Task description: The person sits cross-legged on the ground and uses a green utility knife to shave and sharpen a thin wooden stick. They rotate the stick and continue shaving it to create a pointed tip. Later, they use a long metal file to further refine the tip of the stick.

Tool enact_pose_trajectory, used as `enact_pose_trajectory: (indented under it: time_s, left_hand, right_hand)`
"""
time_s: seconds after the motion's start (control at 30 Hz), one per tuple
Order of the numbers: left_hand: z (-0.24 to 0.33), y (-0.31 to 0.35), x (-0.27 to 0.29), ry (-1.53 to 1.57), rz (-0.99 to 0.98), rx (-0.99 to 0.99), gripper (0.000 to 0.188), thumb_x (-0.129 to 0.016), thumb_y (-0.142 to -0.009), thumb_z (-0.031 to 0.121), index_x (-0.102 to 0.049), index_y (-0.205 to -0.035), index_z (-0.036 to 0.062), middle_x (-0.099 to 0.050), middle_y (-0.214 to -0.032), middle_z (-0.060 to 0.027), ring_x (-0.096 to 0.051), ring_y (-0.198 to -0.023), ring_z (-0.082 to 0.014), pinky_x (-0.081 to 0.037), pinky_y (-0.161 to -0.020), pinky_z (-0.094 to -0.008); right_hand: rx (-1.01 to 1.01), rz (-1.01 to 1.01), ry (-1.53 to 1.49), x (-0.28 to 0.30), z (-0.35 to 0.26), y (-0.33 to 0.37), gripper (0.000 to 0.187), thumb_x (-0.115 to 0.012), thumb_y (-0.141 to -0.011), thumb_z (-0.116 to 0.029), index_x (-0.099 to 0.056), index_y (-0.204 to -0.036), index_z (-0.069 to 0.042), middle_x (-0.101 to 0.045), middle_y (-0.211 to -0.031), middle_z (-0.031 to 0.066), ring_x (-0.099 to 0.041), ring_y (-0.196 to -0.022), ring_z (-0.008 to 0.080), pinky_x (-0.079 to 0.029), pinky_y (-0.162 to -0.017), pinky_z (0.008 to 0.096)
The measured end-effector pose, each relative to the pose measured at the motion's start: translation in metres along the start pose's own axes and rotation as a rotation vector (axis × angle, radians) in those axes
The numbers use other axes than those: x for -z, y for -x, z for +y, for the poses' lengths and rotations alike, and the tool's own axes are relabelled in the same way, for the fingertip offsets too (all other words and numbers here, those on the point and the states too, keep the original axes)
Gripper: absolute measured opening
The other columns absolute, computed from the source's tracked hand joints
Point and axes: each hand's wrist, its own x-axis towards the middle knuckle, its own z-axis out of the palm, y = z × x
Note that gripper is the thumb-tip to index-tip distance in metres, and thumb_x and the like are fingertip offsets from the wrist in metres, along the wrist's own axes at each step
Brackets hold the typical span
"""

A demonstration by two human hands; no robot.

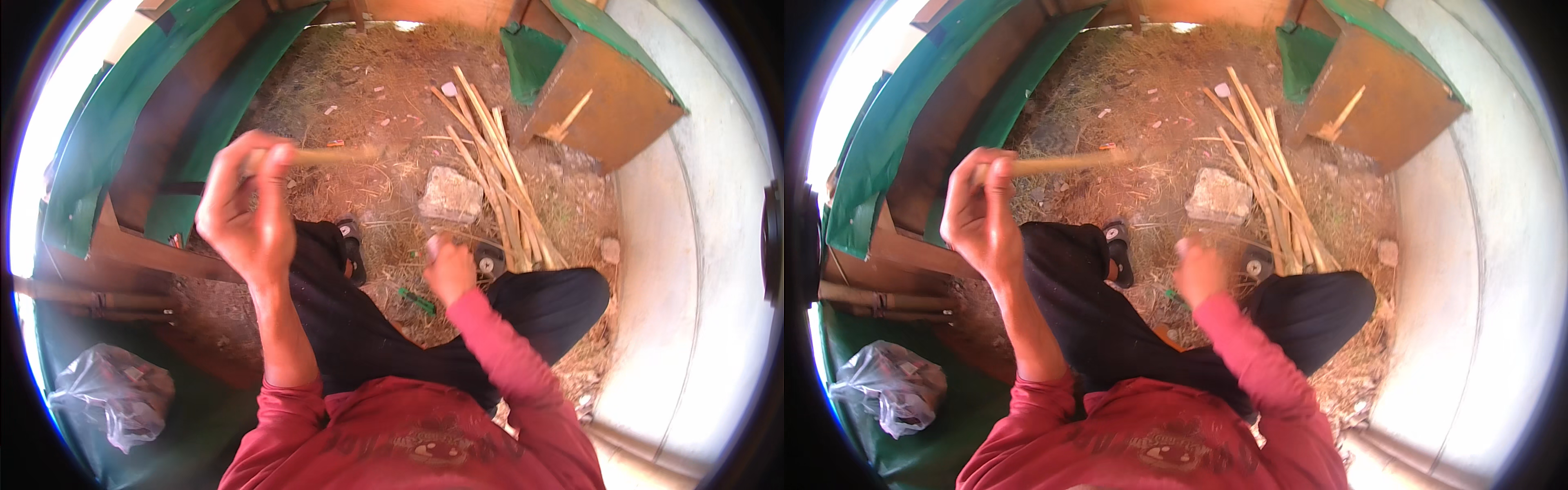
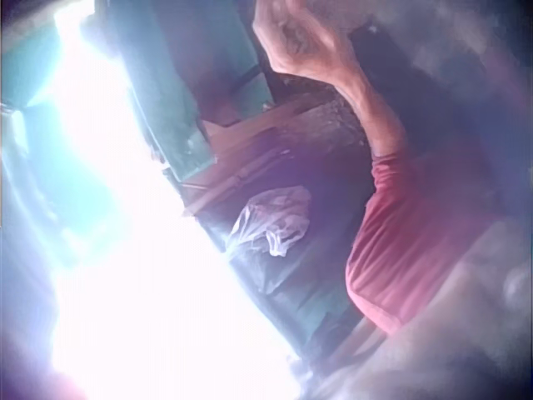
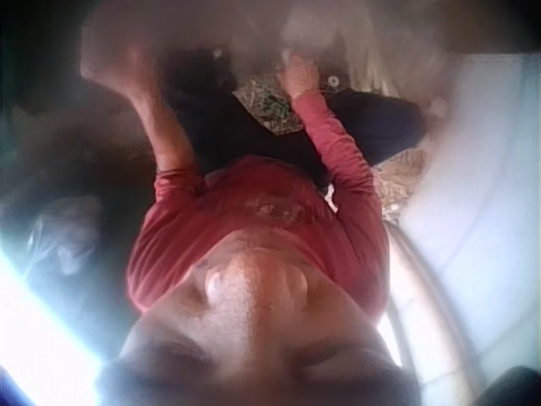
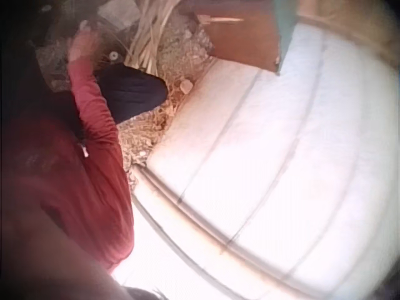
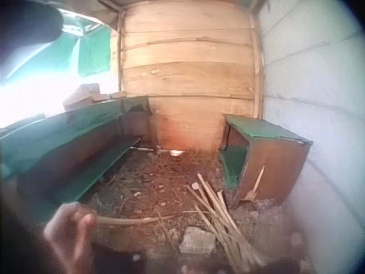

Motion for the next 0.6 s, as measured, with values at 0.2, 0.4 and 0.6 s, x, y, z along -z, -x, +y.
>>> enact_pose_trajectory:
  time_s: [0.2, 0.4, 0.6]
  left_hand:
    - [-0.025, 0.003, 0.016, 0.207, 0.0, 0.028, 0.013, -0.073, -0.087, 0.0, -0.066, -0.098, -0.0034, -0.069, -0.088, -0.0079, -0.063, -0.082, -0.0104, -0.052, -0.073, -0.0227]
    - [-0.035, 0.001, 0.02, 0.31, -0.1, -0.003, 0.014, -0.068, -0.087, -0.009, -0.063, -0.099, -0.0061, -0.067, -0.088, -0.0101, -0.067, -0.088, -0.0191, -0.053, -0.081, -0.029]
    - [-0.034, -0.002, 0.02, 0.341, -0.158, -0.08, 0.013, -0.069, -0.086, -0.009, -0.062, -0.097, -0.0062, -0.066, -0.087, -0.0107, -0.067, -0.088, -0.0194, -0.053, -0.08, -0.0294]
  right_hand:
    - [-0.057, -0.055, -0.102, -0.019, 0.069, 0.003, 0.04, -0.078, -0.076, -0.03, -0.063, -0.097, -0.001, -0.068, -0.084, 0.0234, -0.066, -0.08, 0.0434, -0.053, -0.074, 0.0493]
    - [-0.004, 0.181, -0.608, 0.053, -0.012, 0.012, 0.029, -0.073, -0.088, -0.024, -0.059, -0.099, -0.002, -0.066, -0.069, 0.0187, -0.068, -0.063, 0.0356, -0.051, -0.057, 0.0402]
    - [0.146, 0.033, -0.692, 0.047, -0.047, 0.029, 0.023, -0.07, -0.09, -0.019, -0.057, -0.097, -0.002, -0.065, -0.071, 0.0199, -0.069, -0.062, 0.036, -0.052, -0.054, 0.0412]
